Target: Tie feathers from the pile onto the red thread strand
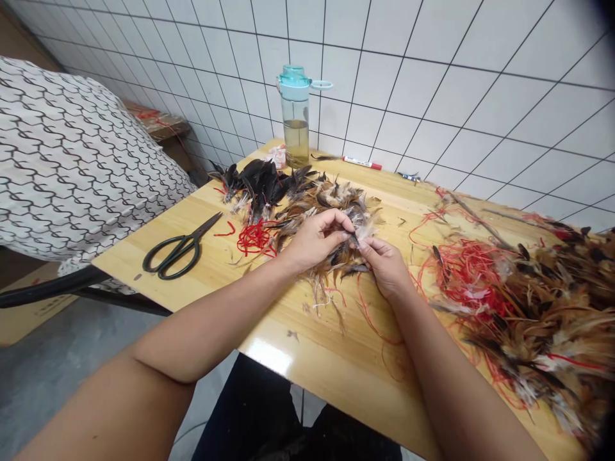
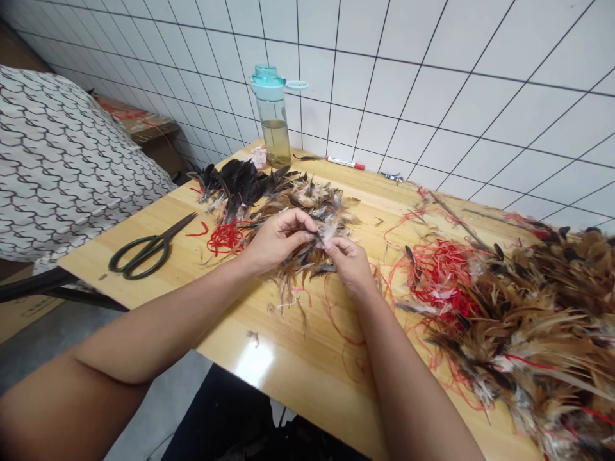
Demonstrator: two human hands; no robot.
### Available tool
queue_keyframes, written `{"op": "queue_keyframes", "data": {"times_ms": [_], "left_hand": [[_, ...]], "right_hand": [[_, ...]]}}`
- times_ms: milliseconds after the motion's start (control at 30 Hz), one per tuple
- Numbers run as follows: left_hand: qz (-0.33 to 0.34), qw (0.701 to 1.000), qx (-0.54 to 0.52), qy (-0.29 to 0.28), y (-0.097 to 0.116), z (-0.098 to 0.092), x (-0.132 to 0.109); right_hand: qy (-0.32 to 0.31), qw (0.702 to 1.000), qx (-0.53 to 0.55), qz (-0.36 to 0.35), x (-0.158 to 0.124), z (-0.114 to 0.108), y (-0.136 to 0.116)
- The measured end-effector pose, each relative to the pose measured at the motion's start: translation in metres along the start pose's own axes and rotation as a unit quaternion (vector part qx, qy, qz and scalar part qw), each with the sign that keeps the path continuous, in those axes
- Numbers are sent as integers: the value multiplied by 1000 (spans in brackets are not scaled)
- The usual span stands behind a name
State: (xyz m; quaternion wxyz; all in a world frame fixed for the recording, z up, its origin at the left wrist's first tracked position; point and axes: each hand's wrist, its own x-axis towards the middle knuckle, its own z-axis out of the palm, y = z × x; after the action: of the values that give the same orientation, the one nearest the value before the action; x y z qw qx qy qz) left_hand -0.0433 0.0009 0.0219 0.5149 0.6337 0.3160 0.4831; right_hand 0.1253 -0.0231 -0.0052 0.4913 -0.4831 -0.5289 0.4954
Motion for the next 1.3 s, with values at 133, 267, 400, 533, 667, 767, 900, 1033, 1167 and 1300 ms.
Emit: {"op": "queue_keyframes", "data": {"times_ms": [133, 267, 400, 533, 667, 767, 900, 1033, 1167, 1300], "left_hand": [[19, 998, 52, -17, -1, -2, 0], [60, 990, 126, -17, 0, -5, -1], [88, 981, 170, -22, 4, -4, -3], [78, 984, 161, -10, 1, -2, -2], [28, 987, 139, 70, -2, -1, 1], [-8, 981, 173, 87, 1, -2, 1], [-61, 978, 201, -12, 2, 1, -1], [-70, 980, 187, -2, -1, 5, -3], [-85, 987, 134, -11, -2, 7, -3], [-100, 989, 103, -33, -3, 6, -1]], "right_hand": [[-28, 999, 25, 26, 1, -2, 0], [-74, 995, 43, 50, -1, -4, -1], [-113, 989, 74, 62, -3, -5, -4], [-105, 989, 90, 53, -3, -4, -4], [-71, 993, 84, 38, -1, -3, -2], [-56, 996, 63, 26, 1, -2, 2], [-64, 997, 38, 3, 1, 1, 7], [-71, 996, -42, -20, 1, 4, 11], [-71, 994, -78, -28, 1, 4, 12], [-76, 993, -80, -30, 0, 4, 11]]}}
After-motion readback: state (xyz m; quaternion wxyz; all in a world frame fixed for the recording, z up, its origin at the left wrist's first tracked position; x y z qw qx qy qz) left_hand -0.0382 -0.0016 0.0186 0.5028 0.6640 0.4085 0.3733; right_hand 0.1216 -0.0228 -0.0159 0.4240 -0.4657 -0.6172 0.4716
